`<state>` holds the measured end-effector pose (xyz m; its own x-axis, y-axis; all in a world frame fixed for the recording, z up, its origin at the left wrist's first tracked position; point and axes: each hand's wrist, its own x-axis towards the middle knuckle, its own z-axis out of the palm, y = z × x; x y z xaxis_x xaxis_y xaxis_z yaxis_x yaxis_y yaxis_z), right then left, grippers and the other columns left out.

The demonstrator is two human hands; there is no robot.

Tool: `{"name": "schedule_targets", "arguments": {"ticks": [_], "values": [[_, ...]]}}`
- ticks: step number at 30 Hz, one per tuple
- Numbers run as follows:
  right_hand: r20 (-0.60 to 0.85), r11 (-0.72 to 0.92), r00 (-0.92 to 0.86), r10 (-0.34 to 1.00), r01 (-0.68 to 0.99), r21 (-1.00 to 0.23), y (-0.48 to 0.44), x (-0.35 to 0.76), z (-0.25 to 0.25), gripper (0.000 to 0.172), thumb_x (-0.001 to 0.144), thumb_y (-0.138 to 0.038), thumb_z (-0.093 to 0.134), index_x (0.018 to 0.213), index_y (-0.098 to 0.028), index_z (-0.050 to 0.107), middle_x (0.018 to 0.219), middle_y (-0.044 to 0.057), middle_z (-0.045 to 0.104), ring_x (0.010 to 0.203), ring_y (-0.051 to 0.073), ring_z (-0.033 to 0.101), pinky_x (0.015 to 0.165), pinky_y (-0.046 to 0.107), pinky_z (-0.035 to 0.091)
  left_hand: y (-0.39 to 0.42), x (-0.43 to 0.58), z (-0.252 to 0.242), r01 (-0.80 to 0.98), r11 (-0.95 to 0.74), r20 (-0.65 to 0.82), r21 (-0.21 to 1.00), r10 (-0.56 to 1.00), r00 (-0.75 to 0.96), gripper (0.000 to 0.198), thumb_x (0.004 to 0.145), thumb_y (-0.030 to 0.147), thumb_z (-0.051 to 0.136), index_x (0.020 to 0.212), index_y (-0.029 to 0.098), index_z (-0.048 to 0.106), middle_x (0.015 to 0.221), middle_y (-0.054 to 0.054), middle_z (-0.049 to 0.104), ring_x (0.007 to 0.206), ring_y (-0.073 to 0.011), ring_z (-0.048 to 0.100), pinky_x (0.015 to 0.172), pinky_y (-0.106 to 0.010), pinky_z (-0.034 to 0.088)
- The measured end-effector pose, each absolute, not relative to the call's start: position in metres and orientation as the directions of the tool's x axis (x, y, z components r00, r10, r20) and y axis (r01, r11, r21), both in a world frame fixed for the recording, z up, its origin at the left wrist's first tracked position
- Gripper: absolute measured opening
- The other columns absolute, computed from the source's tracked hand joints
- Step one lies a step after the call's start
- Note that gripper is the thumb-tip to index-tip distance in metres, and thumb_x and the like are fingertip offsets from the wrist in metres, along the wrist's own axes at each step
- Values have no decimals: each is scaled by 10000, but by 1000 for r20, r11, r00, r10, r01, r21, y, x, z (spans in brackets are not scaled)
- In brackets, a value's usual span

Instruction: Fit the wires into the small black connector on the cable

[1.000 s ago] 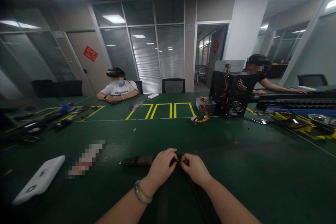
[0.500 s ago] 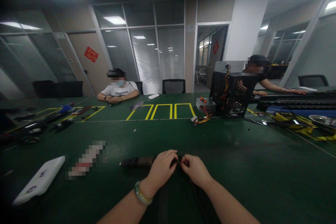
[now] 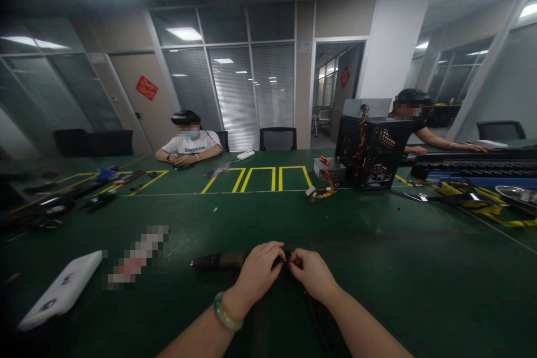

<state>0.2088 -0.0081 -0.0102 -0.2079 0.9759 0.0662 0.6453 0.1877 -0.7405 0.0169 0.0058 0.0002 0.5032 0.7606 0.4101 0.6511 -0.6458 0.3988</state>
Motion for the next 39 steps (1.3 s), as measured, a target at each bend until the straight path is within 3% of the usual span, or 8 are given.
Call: {"name": "schedule_targets", "arguments": {"ticks": [8,16,39], "values": [[72,193,-209,975,648,-736,-8,208,-10,132,869,-270,557,801,-207,651,724,-16,688,658,153,621,591,239,409,4,17,2,660,-651,411,376,755,511,252,836,89,585,1037,242,591,1176,-13,607,1097,-213,555,970,-400,435],[84,201,-209,974,638,-743,-8,208,-10,112,857,-255,569,793,-200,644,707,-16,684,642,147,609,575,229,387,6,17,-2,665,-631,411,400,772,485,173,825,92,612,935,222,580,1178,-11,603,1104,-210,554,960,-391,441],[47,178,-226,973,606,-775,-8,210,-11,124,879,-275,558,835,-209,653,743,-23,692,669,145,630,584,230,413,4,16,1,668,-629,407,397,773,486,213,815,73,604,958,225,565,1213,-9,586,1132,-207,540,968,-391,434]]}}
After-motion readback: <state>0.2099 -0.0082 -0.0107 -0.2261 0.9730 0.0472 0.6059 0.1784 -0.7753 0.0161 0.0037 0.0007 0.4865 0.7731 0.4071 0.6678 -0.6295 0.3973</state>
